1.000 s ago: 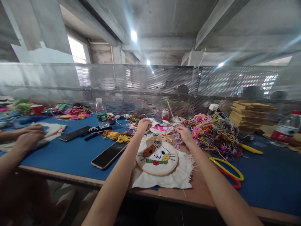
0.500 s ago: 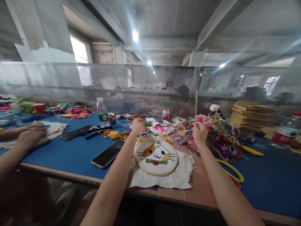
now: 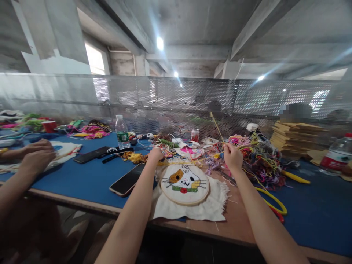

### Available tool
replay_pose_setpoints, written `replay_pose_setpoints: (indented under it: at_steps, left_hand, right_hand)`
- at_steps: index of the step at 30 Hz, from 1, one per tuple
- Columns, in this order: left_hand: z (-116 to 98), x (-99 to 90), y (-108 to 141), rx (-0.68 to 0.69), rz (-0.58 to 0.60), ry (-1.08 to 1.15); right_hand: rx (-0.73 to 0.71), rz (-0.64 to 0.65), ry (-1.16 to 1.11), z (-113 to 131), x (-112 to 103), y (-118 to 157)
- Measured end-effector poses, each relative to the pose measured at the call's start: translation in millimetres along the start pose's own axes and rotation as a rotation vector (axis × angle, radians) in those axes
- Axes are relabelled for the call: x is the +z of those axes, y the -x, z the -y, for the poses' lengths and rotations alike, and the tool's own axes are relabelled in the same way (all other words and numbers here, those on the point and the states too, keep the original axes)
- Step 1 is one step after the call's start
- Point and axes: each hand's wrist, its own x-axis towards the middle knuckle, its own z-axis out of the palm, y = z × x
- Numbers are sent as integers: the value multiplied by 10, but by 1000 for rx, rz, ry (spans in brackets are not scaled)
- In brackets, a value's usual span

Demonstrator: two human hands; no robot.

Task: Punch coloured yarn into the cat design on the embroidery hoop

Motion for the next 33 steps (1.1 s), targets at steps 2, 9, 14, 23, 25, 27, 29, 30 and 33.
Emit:
replay_pose_setpoints:
  at_steps: [2, 9, 14, 23, 25, 27, 29, 30, 33]
  left_hand:
    - [-19, 26, 53, 13, 7, -73]
    - [-22, 5, 87, 2, -2, -164]
    - [-10, -106, -20, -48, 12, -105]
    - [-33, -336, -24, -97, -216, 25]
    - [-49, -326, -2, -82, -205, 1]
    - [-75, -297, 26, -45, -151, -34]
    - [-104, -249, 53, -11, -86, -65]
    - [-118, -220, 62, -1, -56, -74]
    - [-149, -151, 58, 54, 21, -7]
  right_hand:
    - [7, 11, 4, 12, -2, 2]
    - [18, 43, 19, 22, -5, 7]
    - [16, 32, 22, 9, 15, 7]
    - [-5, 27, 35, -19, 50, 10]
    - [-5, 31, 44, -14, 47, 10]
    - [-6, 37, 58, -9, 46, 9]
    - [-8, 40, 68, -5, 49, 9]
    - [-14, 41, 69, -4, 53, 10]
    - [-42, 40, 70, 2, 64, 13]
